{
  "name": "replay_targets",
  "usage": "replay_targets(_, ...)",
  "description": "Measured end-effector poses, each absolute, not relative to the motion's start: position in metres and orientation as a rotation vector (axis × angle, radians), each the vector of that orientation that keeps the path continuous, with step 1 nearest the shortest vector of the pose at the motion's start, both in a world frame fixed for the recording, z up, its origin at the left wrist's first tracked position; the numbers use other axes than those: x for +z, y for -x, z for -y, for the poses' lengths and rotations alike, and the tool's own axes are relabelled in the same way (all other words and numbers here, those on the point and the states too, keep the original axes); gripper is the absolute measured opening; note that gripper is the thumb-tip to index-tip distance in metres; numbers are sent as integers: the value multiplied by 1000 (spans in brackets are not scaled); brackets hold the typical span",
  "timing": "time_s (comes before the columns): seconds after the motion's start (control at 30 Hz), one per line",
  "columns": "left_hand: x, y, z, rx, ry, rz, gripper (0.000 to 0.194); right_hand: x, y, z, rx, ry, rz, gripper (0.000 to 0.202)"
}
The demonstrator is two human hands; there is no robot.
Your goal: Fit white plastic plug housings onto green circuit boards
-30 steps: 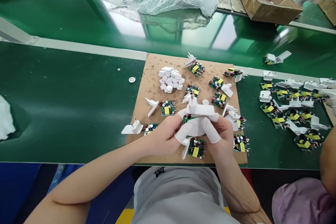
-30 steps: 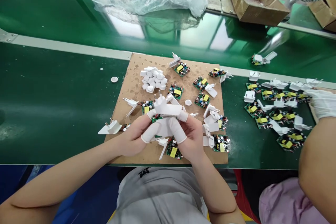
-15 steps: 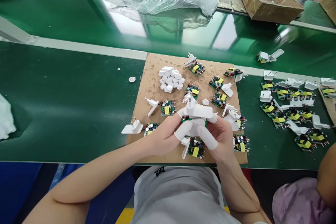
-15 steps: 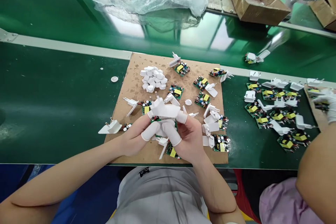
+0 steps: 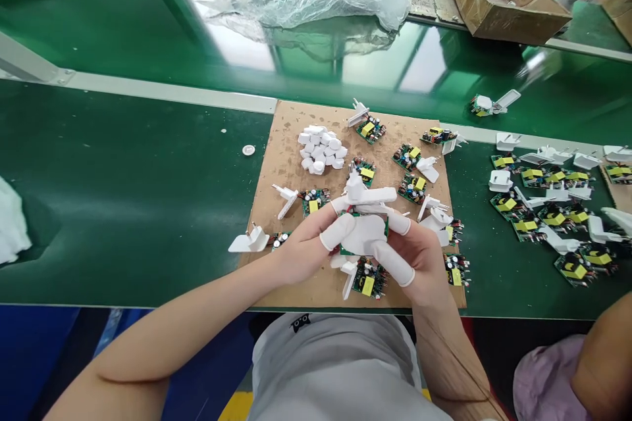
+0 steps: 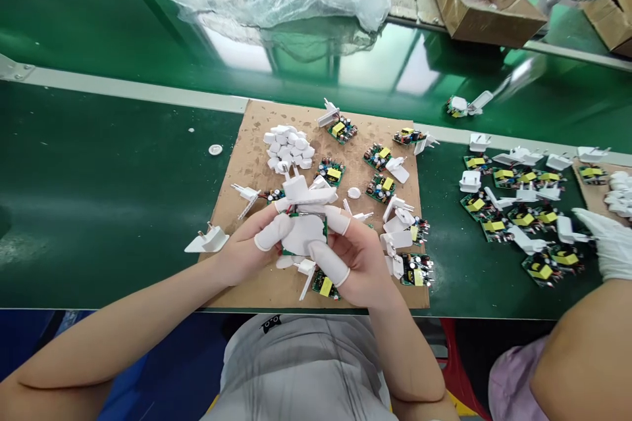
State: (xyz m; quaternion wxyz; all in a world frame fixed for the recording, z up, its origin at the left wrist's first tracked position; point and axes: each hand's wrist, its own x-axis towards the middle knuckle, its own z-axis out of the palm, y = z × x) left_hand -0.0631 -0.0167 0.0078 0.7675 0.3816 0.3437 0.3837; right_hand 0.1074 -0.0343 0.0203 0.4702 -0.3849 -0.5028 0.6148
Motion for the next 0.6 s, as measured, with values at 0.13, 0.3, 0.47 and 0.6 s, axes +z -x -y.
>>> replay_targets(0.13,12,68,15,783,-807,-632,75,20,-109,33,1527,865,1223,38)
replay_targets(0.3,10,71,15,802,-890,-652,66,19,-111,32,1527,840,1221,40)
replay_targets(0.47,11,70,16,860,-1039,-645,61,22,-110,34,1567,854,1214,41)
replay_targets(0.6,14,70,16,873,-1053,-611,61,24,-109,33,1550,918,1166,32)
